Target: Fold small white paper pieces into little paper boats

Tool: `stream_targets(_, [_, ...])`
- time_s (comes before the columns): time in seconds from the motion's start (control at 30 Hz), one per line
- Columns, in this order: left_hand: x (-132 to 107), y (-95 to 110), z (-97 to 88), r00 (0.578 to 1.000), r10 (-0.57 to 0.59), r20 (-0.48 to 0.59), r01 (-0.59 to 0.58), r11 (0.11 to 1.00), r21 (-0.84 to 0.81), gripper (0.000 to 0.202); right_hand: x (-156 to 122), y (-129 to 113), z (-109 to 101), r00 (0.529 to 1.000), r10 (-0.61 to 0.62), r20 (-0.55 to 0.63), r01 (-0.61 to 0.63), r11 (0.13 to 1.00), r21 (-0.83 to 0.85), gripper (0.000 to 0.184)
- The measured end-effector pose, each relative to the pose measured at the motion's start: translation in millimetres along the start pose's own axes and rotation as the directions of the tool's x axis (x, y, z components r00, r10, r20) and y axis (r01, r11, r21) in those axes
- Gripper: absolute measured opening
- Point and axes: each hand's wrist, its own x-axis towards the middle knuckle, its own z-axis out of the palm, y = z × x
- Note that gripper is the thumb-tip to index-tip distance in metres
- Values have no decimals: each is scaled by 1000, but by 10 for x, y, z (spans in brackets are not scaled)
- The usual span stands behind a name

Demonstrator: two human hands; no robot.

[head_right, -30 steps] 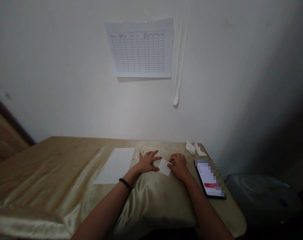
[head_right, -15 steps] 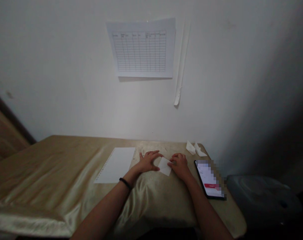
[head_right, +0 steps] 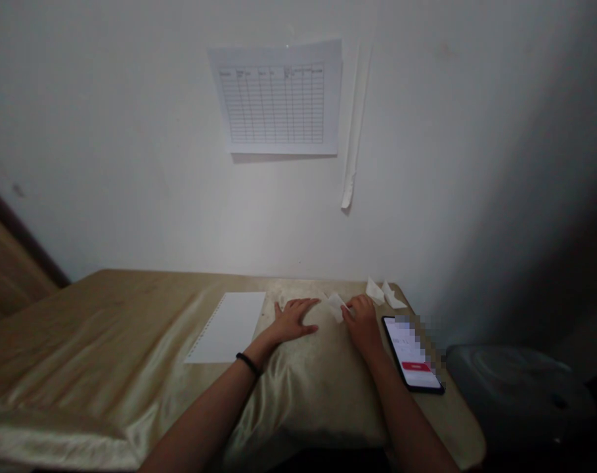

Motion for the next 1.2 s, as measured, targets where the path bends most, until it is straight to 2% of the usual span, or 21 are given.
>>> stream_targets(0.07, [-1,3,-4,1000,7,-4,-7,1000,-5,83,1,-26,-45,999,-25,-24,24,998,-52,14])
stream_targets(0.13, [-5,11,-12,1000,2,-12,-2,1000,-8,83,-2,-62,-71,998,-64,14,65,992,-105,15])
stream_targets(0.27, [-13,35,-29,1000,-4,-29,4,1000,1,68,-25,-122,-32,967,-133,216,168,974,-155,16])
stream_targets(0.4, [-17,47,-20,1000,14,-26,-13,999,39,50,-58,-129,67,935,-114,336,149,985,-83,21])
stream_targets(0.5, [-15,38,6,999,24,-22,-23,998,52,38,-79,-124,112,931,-104,349,108,994,8,27])
stream_targets(0.6, [-10,19,35,999,21,-27,-20,998,53,35,-104,-150,119,929,-114,353,68,988,141,25])
stream_targets(0.7, [-6,-1,53,999,10,-38,-8,999,47,42,-129,-191,119,924,-119,364,3,953,302,26])
stream_targets(0.8, [-7,-20,59,999,37,-30,-35,997,69,61,-142,-186,143,930,-136,341,-5,924,383,34])
stream_targets(0.87, [-10,-30,59,998,58,-18,-56,994,89,70,-142,-142,171,945,-147,291,36,934,355,42])
stream_targets(0.93, [-14,-34,54,998,60,-10,-58,993,102,70,-139,-79,198,956,-125,265,51,962,268,46])
stream_targets(1.07, [-18,-24,34,998,52,-32,-49,995,90,63,-123,25,227,941,-66,331,21,991,135,43])
stream_targets(1.2, [4,-13,19,996,41,-82,-39,999,30,57,-102,48,235,943,-73,326,44,995,95,37])
